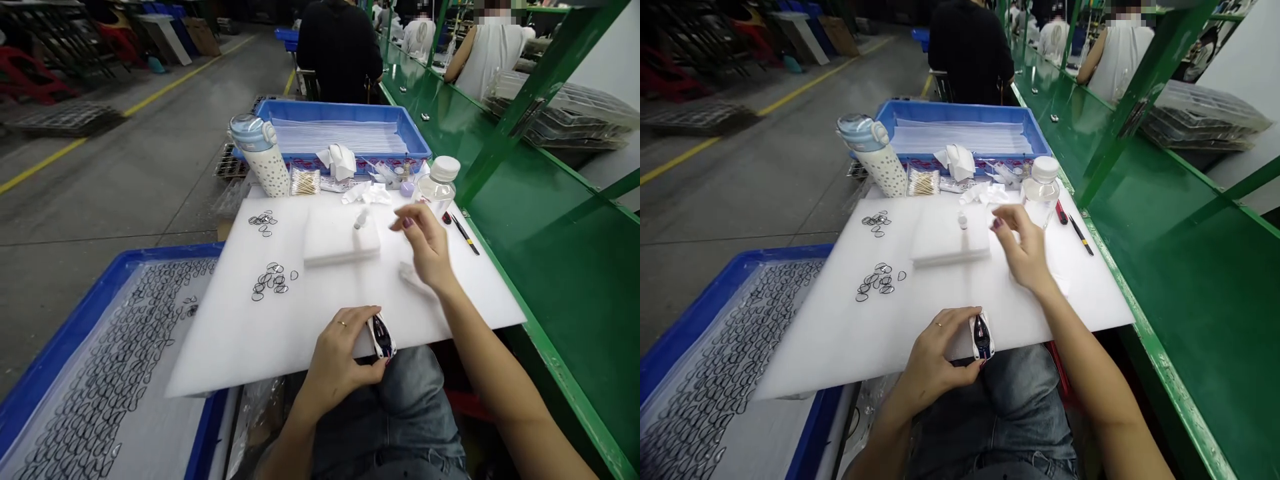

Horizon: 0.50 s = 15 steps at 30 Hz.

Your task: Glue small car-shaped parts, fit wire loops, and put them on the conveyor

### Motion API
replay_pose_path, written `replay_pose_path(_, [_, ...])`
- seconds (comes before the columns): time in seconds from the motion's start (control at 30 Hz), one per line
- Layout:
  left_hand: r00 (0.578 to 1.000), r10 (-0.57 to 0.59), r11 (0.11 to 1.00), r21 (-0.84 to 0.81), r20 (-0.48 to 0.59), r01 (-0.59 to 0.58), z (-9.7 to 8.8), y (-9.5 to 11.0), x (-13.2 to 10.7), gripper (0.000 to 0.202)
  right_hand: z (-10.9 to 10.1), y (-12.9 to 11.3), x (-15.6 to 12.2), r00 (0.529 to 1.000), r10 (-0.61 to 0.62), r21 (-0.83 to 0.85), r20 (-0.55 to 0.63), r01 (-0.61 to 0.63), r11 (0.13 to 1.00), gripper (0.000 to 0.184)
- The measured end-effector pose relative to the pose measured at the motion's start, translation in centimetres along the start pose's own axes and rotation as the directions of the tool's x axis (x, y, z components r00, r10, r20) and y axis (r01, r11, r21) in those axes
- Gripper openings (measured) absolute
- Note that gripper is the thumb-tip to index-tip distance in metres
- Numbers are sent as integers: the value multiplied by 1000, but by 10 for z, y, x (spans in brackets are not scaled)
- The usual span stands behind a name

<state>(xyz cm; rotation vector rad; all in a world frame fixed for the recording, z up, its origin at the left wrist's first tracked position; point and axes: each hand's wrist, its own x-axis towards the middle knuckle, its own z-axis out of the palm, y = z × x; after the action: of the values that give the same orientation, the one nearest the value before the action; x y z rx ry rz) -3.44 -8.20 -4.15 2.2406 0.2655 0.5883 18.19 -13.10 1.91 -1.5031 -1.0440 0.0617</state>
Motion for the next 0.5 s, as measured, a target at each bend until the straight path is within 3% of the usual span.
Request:
replay_pose_path(0.1, [998,35,998,62,-52,-32,6,-4,1,67,-36,10,-21,987,90,-396,131,-31,918,18])
replay_pose_path(0.17, [995,52,993,115,-90,-41,11,-5,1,63,-45,21,-32,974,146,-607,176,-9,795,17])
replay_pose_path(0.23, [992,48,990,137,-116,-32,14,-4,1,59,-45,29,-40,967,156,-706,202,33,707,19])
replay_pose_path(0.33, [991,38,998,58,-129,-31,9,-1,0,55,-43,28,-45,975,114,-694,191,52,718,24])
replay_pose_path(0.43, [991,36,999,1,-129,-36,-15,-8,2,41,-54,20,-46,980,189,-575,65,-118,809,29])
replay_pose_path(0.5, [978,3,996,85,-209,15,-40,-19,4,26,-65,18,-49,956,290,-509,34,-233,828,37])
